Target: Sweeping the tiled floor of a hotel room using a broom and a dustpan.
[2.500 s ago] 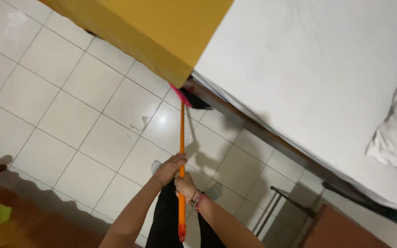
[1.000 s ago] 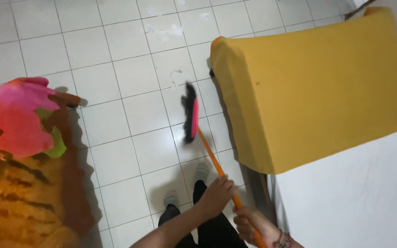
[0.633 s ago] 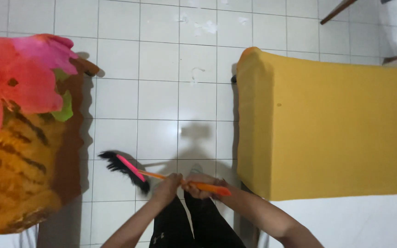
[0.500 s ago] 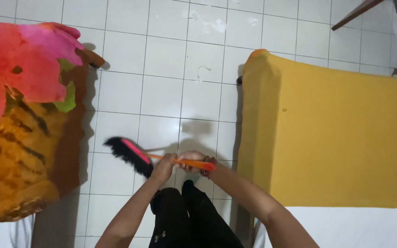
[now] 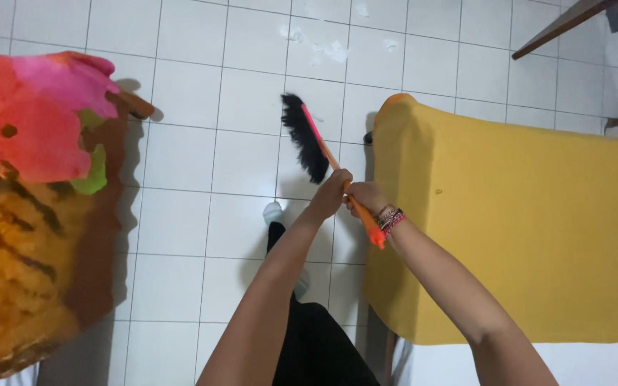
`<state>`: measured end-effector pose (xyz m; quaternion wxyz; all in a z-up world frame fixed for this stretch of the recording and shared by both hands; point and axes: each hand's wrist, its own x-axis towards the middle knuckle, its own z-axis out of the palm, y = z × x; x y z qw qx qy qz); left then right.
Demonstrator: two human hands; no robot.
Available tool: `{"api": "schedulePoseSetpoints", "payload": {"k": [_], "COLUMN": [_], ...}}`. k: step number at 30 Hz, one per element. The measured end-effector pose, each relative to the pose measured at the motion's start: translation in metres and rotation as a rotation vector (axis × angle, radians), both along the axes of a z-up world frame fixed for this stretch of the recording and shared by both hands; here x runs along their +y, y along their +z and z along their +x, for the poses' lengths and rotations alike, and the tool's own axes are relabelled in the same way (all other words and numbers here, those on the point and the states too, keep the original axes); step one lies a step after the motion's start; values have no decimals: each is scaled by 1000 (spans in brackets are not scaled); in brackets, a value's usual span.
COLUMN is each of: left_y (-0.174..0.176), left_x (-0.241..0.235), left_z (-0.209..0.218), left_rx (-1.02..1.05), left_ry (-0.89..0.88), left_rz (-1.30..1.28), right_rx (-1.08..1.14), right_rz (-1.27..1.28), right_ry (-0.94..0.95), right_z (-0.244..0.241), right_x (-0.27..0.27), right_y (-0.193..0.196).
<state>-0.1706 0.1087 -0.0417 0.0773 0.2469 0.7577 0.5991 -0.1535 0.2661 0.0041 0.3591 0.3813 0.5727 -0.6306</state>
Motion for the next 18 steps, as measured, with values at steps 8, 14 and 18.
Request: {"api": "schedulePoseSetpoints", "payload": {"k": [8,14,18], "left_y": [103,95,14], "left_x": [-66,-143,-173], "left_z": [21,-41,-122], "left_rx": [502,79,-31], "left_ry": [-22,48,-26], "left_rz": [-397,-508,-615], "right_rx": [72,-33,-78], "right_rz": [45,-324,-665], "right_ry": [34,-36,-191], "right_z": [47,-40,-122], "right_x": [-62,-113,-136], "right_y": [162,104,1]}}
